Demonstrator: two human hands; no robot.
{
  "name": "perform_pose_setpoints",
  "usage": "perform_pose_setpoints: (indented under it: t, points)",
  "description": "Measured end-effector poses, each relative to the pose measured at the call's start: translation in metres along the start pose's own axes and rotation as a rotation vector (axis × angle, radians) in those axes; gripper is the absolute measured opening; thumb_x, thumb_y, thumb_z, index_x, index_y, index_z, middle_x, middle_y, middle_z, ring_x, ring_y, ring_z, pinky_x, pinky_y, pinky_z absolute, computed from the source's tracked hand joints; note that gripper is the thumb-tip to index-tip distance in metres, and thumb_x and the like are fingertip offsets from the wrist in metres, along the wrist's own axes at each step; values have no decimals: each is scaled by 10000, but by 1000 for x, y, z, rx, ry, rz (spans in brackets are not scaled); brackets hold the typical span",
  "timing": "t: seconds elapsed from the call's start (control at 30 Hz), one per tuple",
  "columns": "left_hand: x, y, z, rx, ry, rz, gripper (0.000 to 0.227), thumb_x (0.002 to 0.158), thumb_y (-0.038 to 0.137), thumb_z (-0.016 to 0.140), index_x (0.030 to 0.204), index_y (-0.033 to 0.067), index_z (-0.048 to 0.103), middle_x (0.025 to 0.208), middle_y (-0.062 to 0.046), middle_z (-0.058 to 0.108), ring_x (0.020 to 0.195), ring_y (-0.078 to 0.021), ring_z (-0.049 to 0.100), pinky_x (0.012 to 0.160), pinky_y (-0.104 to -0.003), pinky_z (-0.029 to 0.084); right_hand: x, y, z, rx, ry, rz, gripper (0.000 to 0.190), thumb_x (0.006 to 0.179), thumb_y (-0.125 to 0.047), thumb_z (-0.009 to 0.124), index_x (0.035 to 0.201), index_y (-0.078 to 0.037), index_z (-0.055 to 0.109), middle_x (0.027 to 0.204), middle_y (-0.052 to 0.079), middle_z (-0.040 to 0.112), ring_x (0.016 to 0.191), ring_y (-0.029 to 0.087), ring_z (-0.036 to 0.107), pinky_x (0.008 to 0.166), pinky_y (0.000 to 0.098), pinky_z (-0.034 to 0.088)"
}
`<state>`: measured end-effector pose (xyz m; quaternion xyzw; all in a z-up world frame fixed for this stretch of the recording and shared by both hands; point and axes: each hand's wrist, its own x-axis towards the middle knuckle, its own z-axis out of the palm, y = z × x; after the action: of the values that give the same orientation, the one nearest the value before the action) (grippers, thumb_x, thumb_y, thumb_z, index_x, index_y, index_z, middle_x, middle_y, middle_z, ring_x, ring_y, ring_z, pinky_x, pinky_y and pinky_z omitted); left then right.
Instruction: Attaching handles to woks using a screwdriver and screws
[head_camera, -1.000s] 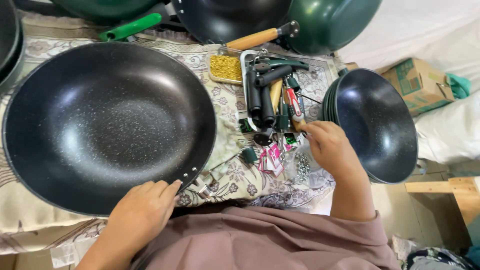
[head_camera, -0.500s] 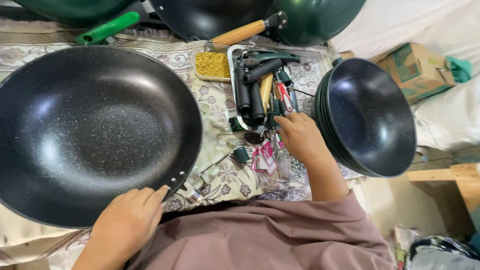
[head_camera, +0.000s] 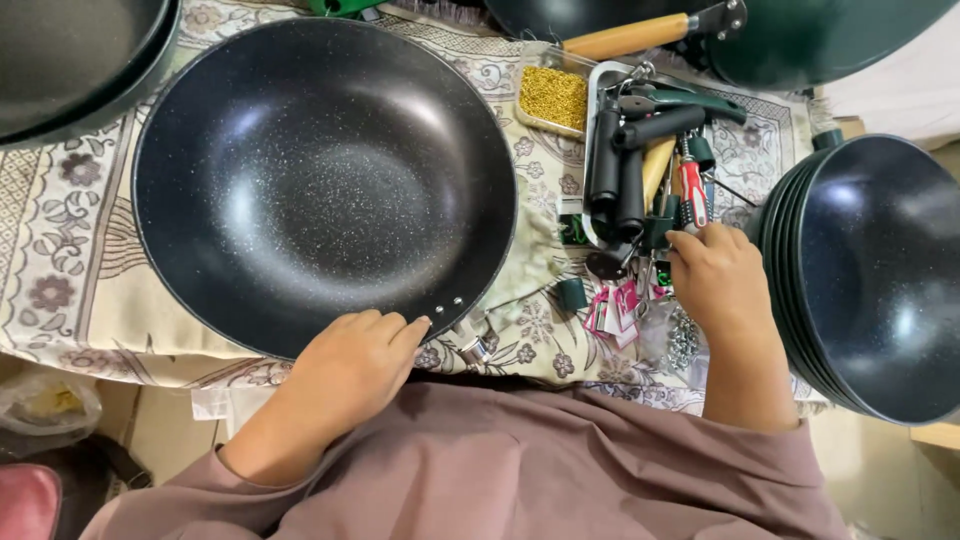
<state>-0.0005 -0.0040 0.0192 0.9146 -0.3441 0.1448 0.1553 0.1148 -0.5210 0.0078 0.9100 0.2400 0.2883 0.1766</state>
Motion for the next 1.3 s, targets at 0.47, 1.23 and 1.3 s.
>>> perform_pose_setpoints:
  t: [0.47, 1.23, 1.3]
  points:
    - [-1, 2, 6, 38, 47, -5, 288, 982, 278, 532, 1172, 118, 677, 755, -16, 569, 685, -209, 616, 657, -354, 528, 20, -78, -88, 389, 6, 69, 254, 853, -199, 802, 1106, -210, 790, 983, 51, 694, 893, 293, 687, 785, 395, 531]
    - [-11, -5, 10, -81, -251, 0, 480, 897, 225, 526, 1345, 61, 584, 920, -64, 638, 773, -320, 609, 671, -471, 523, 83, 34, -132, 479, -119, 188, 201, 1013, 25, 701, 1206, 33, 753, 1059, 152, 736, 965, 311, 665, 952, 411, 500]
    - [-8, -6, 4, -89, -183, 3, 416, 908, 249, 554, 1271, 61, 631, 862, -54, 635, 715, -309, 605, 628, -465, 522, 88, 46, -114, 446, -190, 247, 199, 1003, -31, 714, 1189, 22, 758, 1010, 149, 719, 921, 303, 655, 874, 413, 507]
